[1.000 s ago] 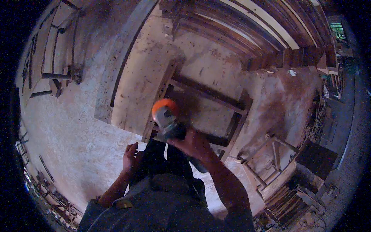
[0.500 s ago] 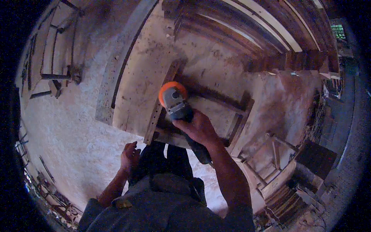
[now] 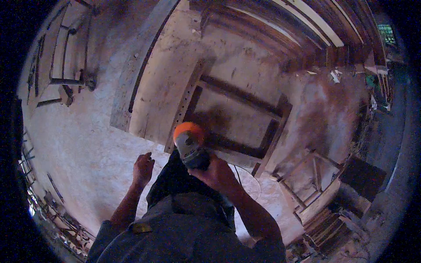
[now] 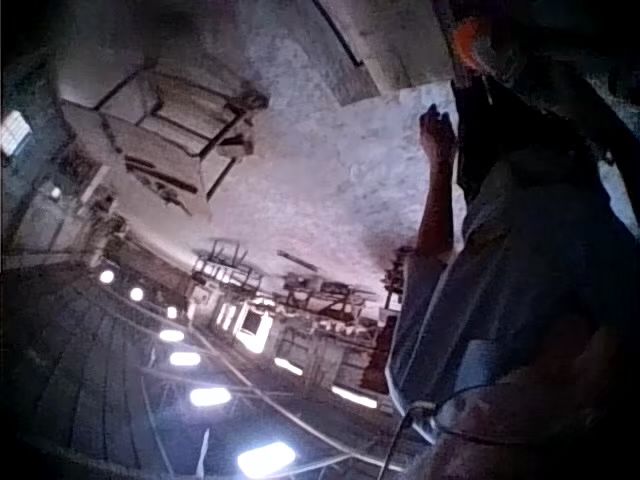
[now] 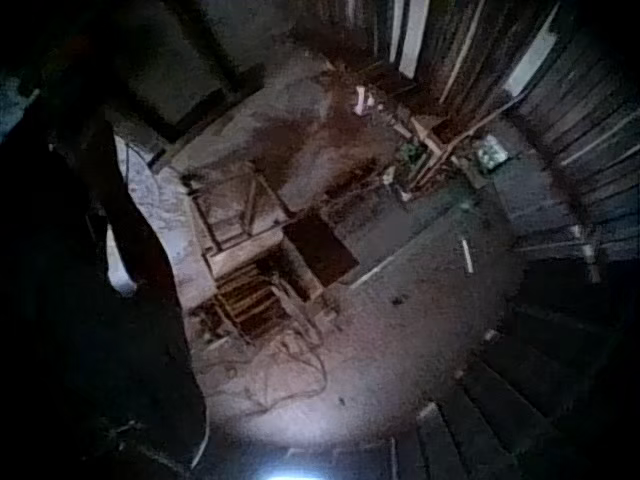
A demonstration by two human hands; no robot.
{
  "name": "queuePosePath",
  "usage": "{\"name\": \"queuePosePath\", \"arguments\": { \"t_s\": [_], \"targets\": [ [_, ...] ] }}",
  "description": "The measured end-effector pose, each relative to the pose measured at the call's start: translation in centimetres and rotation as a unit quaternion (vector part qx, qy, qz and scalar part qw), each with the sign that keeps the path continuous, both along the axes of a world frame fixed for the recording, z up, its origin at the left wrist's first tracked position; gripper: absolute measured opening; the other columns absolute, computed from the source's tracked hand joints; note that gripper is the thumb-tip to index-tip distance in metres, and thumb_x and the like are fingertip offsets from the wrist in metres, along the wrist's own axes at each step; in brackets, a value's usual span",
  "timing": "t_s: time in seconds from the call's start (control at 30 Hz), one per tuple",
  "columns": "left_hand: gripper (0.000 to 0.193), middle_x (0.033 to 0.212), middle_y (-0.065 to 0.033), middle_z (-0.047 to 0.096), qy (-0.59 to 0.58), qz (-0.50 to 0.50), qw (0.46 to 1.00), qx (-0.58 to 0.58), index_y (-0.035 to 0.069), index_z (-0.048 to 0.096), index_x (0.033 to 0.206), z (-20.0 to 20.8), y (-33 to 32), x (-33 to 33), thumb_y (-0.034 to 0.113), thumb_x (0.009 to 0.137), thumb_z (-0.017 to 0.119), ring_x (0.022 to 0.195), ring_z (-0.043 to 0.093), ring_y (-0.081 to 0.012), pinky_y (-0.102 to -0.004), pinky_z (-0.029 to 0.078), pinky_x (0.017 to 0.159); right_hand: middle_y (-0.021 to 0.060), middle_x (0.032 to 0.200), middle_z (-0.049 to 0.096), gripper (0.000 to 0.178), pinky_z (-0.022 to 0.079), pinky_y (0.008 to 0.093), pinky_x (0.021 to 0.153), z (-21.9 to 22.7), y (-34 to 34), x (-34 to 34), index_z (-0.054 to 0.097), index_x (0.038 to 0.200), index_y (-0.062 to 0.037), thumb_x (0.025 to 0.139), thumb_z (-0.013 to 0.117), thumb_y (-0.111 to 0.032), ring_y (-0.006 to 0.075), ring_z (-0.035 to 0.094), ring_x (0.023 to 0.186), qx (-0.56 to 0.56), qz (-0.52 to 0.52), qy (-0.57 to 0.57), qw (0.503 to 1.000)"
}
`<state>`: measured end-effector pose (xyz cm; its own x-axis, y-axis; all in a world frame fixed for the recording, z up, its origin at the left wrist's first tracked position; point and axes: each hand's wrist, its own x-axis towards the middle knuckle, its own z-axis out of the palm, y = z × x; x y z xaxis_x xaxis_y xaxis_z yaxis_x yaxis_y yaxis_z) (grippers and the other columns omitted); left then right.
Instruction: The person repeatedly picks up wooden frames from a stack, places them on a workbench, and sands their surfaces and edges with an orbital sander. After sanding, the person returns each frame to the stack and repeats the process with the next frame.
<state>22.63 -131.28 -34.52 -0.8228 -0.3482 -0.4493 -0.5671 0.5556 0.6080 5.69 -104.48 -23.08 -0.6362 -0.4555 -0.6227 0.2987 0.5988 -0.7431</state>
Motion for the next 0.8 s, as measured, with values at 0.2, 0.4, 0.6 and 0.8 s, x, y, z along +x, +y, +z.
{"name": "queuePosePath", "arguments": {
  "t_s": [0.2, 0.4, 0.6, 0.8],
  "targets": [
    [0.033, 0.104, -0.0187, 0.065, 0.016, -0.012, 0.999, -0.044, 0.000, 0.063, 0.116, 0.5, -0.7, -0.7, 0.011, 0.085, 0.065, 0.089, 0.065, -0.0322, -0.0407, 0.053, 0.080, 0.0194, 0.104, 0.069, 0.058, 0.050, 0.0408, 0.089, 1.0, 1.1, 2.5, 0.061, 0.117, -0.0015, 0.075, 0.080, -0.037, 0.0334, 0.067, 0.101, 0.081, -0.032, -0.025, 0.996],
    [0.029, 0.103, -0.0131, 0.065, 0.206, -0.225, 0.946, -0.107, 0.005, 0.066, 0.108, 4.7, 3.1, -7.0, 0.006, 0.079, 0.065, 0.094, 0.064, -0.0305, -0.0422, 0.054, 0.079, 0.0120, 0.101, 0.070, 0.053, 0.052, 0.0353, 0.084, 2.0, 8.1, 4.3, 0.061, 0.117, 0.0011, 0.078, 0.075, -0.032, 0.0218, 0.067, 0.093, 0.085, -0.194, -0.034, 0.977],
    [0.026, 0.106, -0.0119, 0.063, 0.306, -0.401, 0.852, -0.139, 0.005, 0.064, 0.104, 5.8, 14.6, -14.2, 0.015, 0.080, 0.063, 0.103, 0.060, -0.0317, -0.0457, 0.052, 0.084, 0.0087, 0.093, 0.065, 0.050, 0.056, 0.0354, 0.067, 4.7, 16.2, 10.4, 0.059, 0.115, 0.0009, 0.080, 0.073, -0.032, 0.0200, 0.066, 0.074, -0.008, -0.438, -0.018, 0.899],
    [0.032, 0.107, -0.0120, 0.061, 0.197, -0.509, 0.818, -0.181, 0.005, 0.062, 0.106, -0.9, 18.2, -15.9, 0.023, 0.078, 0.063, 0.108, 0.059, -0.0308, -0.0454, 0.051, 0.086, 0.0096, 0.086, 0.063, 0.050, 0.056, 0.0356, 0.062, 6.6, 20.2, 16.8, 0.058, 0.109, 0.0037, 0.085, 0.068, -0.038, 0.0214, 0.065, 0.067, -0.048, -0.588, 0.030, 0.807]
  ]
}}
